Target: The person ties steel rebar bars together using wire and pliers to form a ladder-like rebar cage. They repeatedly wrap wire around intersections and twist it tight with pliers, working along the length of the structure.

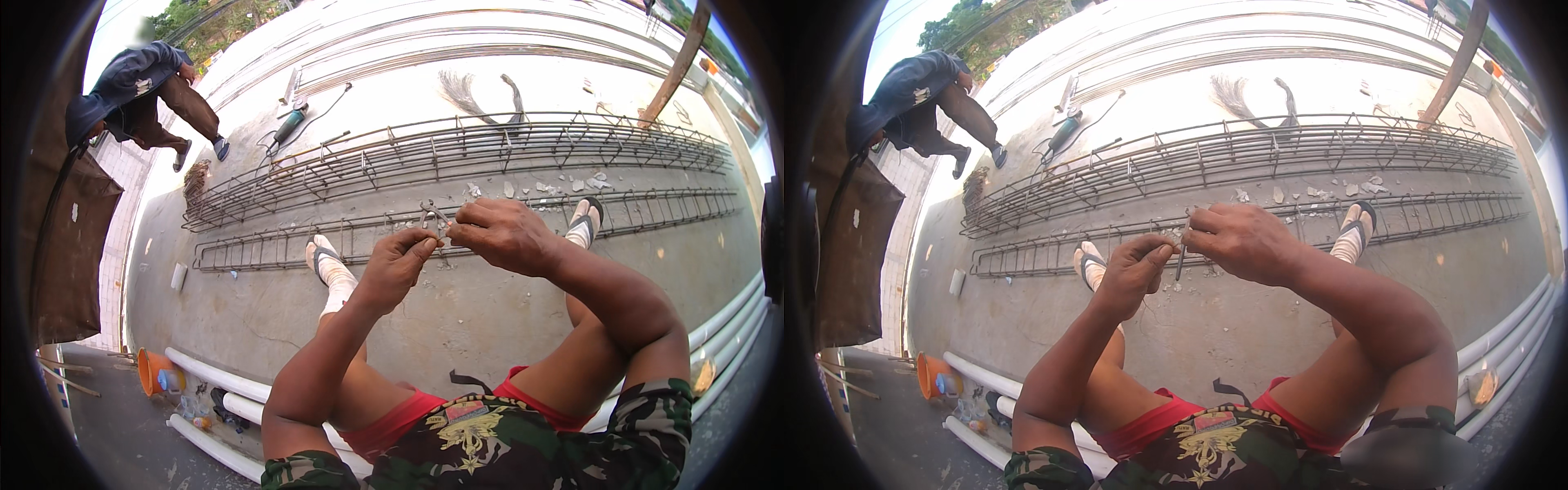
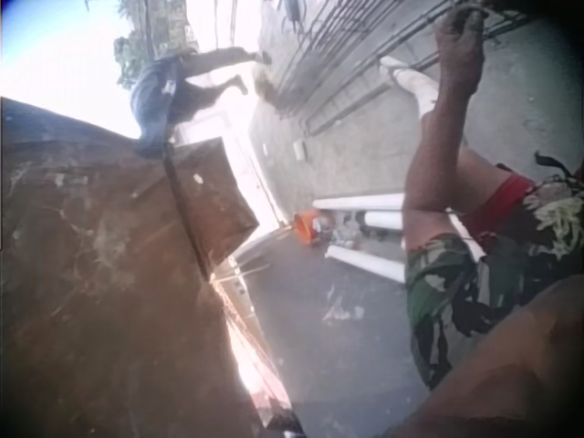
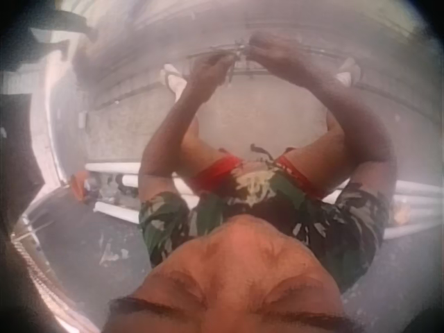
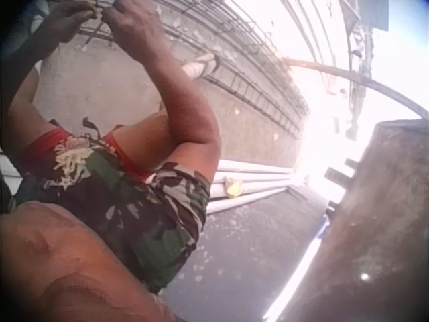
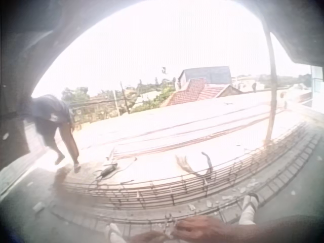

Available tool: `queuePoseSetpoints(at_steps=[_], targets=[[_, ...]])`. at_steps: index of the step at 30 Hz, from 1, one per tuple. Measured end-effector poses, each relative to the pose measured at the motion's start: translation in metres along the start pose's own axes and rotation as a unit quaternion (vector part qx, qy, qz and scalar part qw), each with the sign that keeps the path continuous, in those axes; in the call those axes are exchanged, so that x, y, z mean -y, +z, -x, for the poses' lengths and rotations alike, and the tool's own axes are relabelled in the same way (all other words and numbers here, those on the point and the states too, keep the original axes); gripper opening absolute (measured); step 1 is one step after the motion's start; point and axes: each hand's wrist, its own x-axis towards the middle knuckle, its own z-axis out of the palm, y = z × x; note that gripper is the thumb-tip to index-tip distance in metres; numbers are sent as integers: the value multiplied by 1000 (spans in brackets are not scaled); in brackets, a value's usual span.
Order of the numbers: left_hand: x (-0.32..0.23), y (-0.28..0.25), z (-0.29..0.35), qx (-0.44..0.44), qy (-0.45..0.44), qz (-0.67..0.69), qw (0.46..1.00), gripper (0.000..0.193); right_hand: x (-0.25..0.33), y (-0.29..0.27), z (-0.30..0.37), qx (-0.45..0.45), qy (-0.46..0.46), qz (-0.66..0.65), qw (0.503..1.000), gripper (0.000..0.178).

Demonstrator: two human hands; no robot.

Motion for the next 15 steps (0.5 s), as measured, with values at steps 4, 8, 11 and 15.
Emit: queuePoseSetpoints(at_steps=[4, 8, 11, 15], targets=[[-1, 0, 3, 31, 21, -88, 995, 23, 5, -20, -7, 103, 100, -182, 973, 19], [5, 4, 1, 40, 66, -143, 987, 25, 6, -23, -6, 168, 249, -332, 894, 20], [3, 7, -2, 51, 27, -150, 987, 27, 23, -21, -7, 145, 188, -208, 949, 20], [5, 8, -4, 79, -55, -18, 995, 27, 17, -29, -14, 196, 154, -32, 968, 14]])
